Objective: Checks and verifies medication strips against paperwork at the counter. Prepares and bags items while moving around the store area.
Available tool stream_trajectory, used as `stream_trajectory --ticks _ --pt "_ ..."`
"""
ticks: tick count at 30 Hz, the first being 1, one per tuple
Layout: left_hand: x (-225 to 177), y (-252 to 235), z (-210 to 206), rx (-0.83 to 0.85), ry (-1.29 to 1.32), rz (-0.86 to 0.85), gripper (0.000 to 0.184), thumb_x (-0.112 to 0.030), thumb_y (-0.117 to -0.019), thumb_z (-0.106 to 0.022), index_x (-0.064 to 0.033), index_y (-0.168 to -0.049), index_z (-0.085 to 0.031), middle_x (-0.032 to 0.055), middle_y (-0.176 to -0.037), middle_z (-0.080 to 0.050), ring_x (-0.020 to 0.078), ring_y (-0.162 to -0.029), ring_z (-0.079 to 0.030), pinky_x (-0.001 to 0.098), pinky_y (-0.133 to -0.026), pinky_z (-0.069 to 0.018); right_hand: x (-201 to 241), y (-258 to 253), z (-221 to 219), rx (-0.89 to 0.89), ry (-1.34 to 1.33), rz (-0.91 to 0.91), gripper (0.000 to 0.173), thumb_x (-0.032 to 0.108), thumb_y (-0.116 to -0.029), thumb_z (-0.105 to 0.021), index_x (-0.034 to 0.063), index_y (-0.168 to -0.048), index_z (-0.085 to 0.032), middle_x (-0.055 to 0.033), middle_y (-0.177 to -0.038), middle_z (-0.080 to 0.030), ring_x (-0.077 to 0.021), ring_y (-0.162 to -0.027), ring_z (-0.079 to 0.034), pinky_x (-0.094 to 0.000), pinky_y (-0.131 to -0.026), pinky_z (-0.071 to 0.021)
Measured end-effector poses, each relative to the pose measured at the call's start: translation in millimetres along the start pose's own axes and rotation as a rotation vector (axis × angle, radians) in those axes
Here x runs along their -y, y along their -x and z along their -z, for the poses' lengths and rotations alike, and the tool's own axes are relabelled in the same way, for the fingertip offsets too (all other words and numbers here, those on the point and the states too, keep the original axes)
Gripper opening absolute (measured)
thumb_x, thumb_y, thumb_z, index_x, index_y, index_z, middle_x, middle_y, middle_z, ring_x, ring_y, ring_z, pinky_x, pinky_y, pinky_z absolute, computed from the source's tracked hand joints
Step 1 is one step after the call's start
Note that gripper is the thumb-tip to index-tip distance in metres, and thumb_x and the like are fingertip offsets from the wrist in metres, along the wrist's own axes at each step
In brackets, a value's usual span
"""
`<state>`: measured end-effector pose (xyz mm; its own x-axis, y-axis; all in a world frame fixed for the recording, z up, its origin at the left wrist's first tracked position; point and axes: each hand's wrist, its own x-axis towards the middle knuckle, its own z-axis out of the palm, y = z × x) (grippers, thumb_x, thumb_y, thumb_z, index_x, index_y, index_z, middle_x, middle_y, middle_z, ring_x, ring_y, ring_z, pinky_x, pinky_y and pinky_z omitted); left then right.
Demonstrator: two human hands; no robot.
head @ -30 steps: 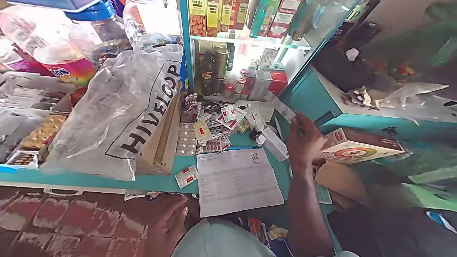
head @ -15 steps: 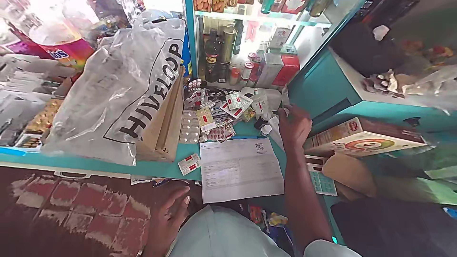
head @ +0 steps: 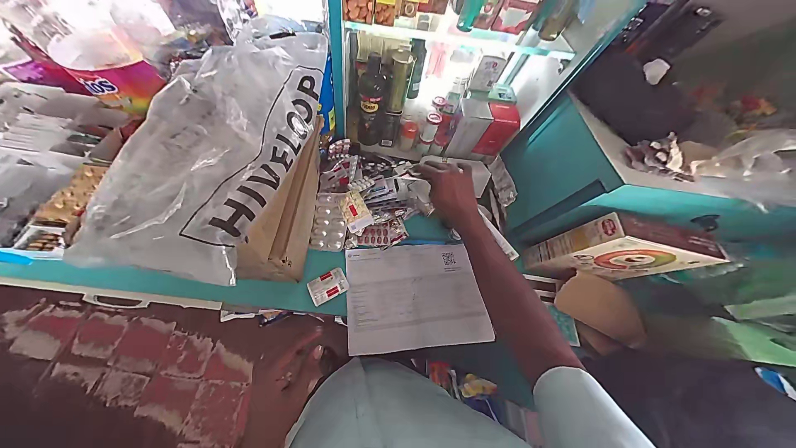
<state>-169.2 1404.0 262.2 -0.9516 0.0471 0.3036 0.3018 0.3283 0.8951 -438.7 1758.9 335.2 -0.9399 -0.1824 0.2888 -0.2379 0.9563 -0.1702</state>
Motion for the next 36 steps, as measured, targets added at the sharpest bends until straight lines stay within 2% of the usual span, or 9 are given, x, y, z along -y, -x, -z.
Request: stream_trajectory --ticks 4,9,14,16,18,23,28,32,36 --pt "7 8 5 -0.026 0.002 0.040 0.025 -0.025 -0.0995 -0.065 -0.0112 -0.119 -0.074 -0.0007 -0.117 -0.074 0.0041 -0.102 -0.070 0.0246 -0.089 -0.0593 -19 -5 2 -0.023 0.103 -0.089 0.046 -0.002 -0.0948 -0.054 0.0230 -0.128 -0.073 -0.0113 -0.140 -0.064 -0.0394 -0.136 -0.053 -0.0723 -0.110 -0.0306" --pt "4 3 0 -0.025 0.009 0.054 0.026 -0.027 -0.0992 -0.066 -0.0120 -0.119 -0.075 -0.0019 -0.116 -0.075 0.0036 -0.102 -0.070 0.0242 -0.090 -0.0590 -2 13 1 0.137 0.030 -0.048 0.060 -0.005 -0.0838 -0.073 0.0151 -0.139 -0.065 -0.0242 -0.154 -0.047 -0.0537 -0.147 -0.031 -0.0847 -0.110 -0.0130" --pt "5 -2 -9 0.013 0.015 0.047 0.027 -0.026 -0.0994 -0.065 -0.0085 -0.117 -0.075 0.0013 -0.115 -0.075 0.0049 -0.100 -0.070 0.0255 -0.089 -0.0596 58 43 -35 0.021 -0.017 0.305 0.019 0.004 -0.0908 -0.067 0.0094 -0.106 -0.077 -0.0122 -0.116 -0.072 -0.0343 -0.117 -0.065 -0.0565 -0.100 -0.0496" --pt "2 -5 -12 0.035 0.014 0.041 0.027 -0.024 -0.0988 -0.065 -0.0076 -0.117 -0.075 0.0016 -0.115 -0.075 0.0047 -0.102 -0.071 0.0251 -0.091 -0.0594 64 39 -60 0.045 0.041 0.349 0.011 0.014 -0.0900 -0.072 0.0099 -0.100 -0.076 -0.0130 -0.108 -0.070 -0.0350 -0.108 -0.065 -0.0556 -0.092 -0.0504" --pt "-3 -7 -12 0.044 0.008 0.048 0.027 -0.024 -0.0992 -0.065 -0.0067 -0.118 -0.075 0.0017 -0.116 -0.075 0.0036 -0.102 -0.070 0.0235 -0.091 -0.0588 59 30 -72 0.046 0.075 0.355 0.020 0.028 -0.0908 -0.073 0.0098 -0.098 -0.075 -0.0153 -0.106 -0.068 -0.0367 -0.103 -0.064 -0.0561 -0.087 -0.0500" --pt "2 -4 -13 0.021 0.008 0.066 0.028 -0.023 -0.0991 -0.065 -0.0055 -0.119 -0.074 0.0030 -0.118 -0.074 0.0050 -0.102 -0.070 0.0243 -0.090 -0.0587 47 31 -67 -0.127 0.113 0.391 0.018 0.012 -0.0948 -0.063 0.0113 -0.109 -0.074 -0.0114 -0.119 -0.069 -0.0331 -0.114 -0.064 -0.0566 -0.095 -0.0492" --pt "40 -6 -24 0.085 -0.126 0.174 0.054 -0.037 -0.0959 -0.066 -0.0092 -0.142 -0.061 0.0132 -0.152 -0.053 0.0235 -0.139 -0.053 0.0447 -0.114 -0.0455 40 32 -45 -0.247 0.072 0.302 0.025 0.006 -0.0981 -0.058 0.0127 -0.117 -0.073 -0.0083 -0.125 -0.071 -0.0325 -0.121 -0.064 -0.0569 -0.103 -0.0453" --pt "45 -14 -32 0.102 -0.282 0.170 0.059 -0.045 -0.0930 -0.066 -0.0165 -0.144 -0.060 0.0138 -0.157 -0.047 0.0315 -0.145 -0.045 0.0522 -0.117 -0.0399 35 30 -31 -0.283 0.014 0.201 0.024 0.014 -0.1048 -0.052 0.0086 -0.120 -0.069 -0.0098 -0.129 -0.069 -0.0343 -0.127 -0.060 -0.0571 -0.106 -0.0428" --pt "37 -20 -37 0.190 -0.515 0.205 0.063 -0.054 -0.0908 -0.064 -0.0213 -0.145 -0.060 0.0085 -0.161 -0.043 0.0472 -0.147 -0.034 0.0734 -0.110 -0.0304 37 33 1 -0.206 -0.181 0.064 0.030 0.017 -0.1063 -0.050 0.0002 -0.126 -0.066 -0.0194 -0.121 -0.070 -0.0397 -0.119 -0.063 -0.0622 -0.107 -0.0412"
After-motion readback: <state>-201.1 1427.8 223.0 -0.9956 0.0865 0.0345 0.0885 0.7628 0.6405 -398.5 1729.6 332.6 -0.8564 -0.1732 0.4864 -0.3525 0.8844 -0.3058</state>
